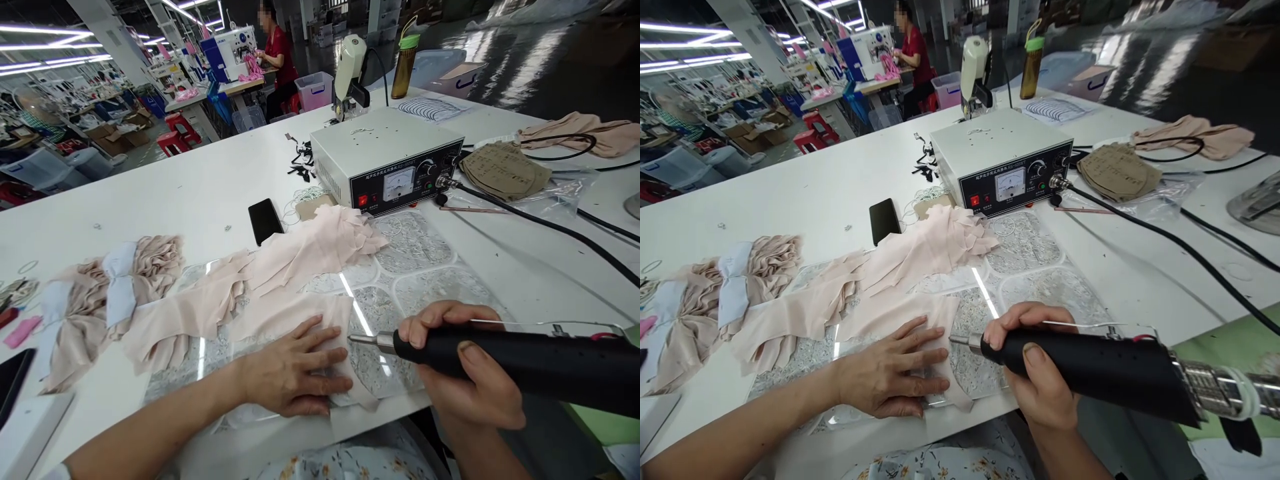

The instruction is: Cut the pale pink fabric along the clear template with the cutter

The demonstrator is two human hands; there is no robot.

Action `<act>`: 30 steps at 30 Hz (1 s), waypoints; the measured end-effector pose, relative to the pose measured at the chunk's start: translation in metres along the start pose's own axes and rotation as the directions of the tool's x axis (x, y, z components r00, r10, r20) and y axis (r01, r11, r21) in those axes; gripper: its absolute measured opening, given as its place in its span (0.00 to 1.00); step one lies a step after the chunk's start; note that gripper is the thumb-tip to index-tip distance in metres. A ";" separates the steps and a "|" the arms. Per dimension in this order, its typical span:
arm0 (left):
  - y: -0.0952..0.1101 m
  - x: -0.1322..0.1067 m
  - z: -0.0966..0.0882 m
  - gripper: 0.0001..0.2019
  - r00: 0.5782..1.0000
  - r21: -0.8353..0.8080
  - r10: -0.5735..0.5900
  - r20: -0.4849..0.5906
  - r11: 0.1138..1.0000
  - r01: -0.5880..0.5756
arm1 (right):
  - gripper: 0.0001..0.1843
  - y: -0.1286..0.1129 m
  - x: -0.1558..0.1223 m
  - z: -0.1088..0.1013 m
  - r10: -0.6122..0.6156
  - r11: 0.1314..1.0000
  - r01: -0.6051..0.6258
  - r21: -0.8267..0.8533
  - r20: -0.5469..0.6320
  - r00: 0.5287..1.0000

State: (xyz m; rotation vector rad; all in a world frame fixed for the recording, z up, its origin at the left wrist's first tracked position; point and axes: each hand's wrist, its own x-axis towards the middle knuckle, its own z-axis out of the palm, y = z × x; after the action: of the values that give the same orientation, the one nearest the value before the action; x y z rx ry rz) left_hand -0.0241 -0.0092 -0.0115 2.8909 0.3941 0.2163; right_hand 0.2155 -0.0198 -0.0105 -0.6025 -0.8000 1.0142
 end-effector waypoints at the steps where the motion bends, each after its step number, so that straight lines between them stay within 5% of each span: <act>1: 0.000 0.000 0.001 0.19 1.000 -0.002 -0.001 -0.005 1.000 0.001 | 0.05 -0.002 -0.001 -0.001 0.016 1.000 -0.016 0.002 0.019 1.000; 30: -0.002 -0.001 0.001 0.20 1.000 0.005 0.017 -0.016 1.000 -0.017 | 0.02 -0.002 -0.001 0.003 0.036 0.999 -0.037 0.010 0.148 0.988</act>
State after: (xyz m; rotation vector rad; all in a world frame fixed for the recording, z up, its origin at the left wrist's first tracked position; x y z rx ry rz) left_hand -0.0257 -0.0077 -0.0134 2.8997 0.3738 0.2414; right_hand 0.2140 -0.0210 -0.0080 -0.5369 -0.9142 1.1062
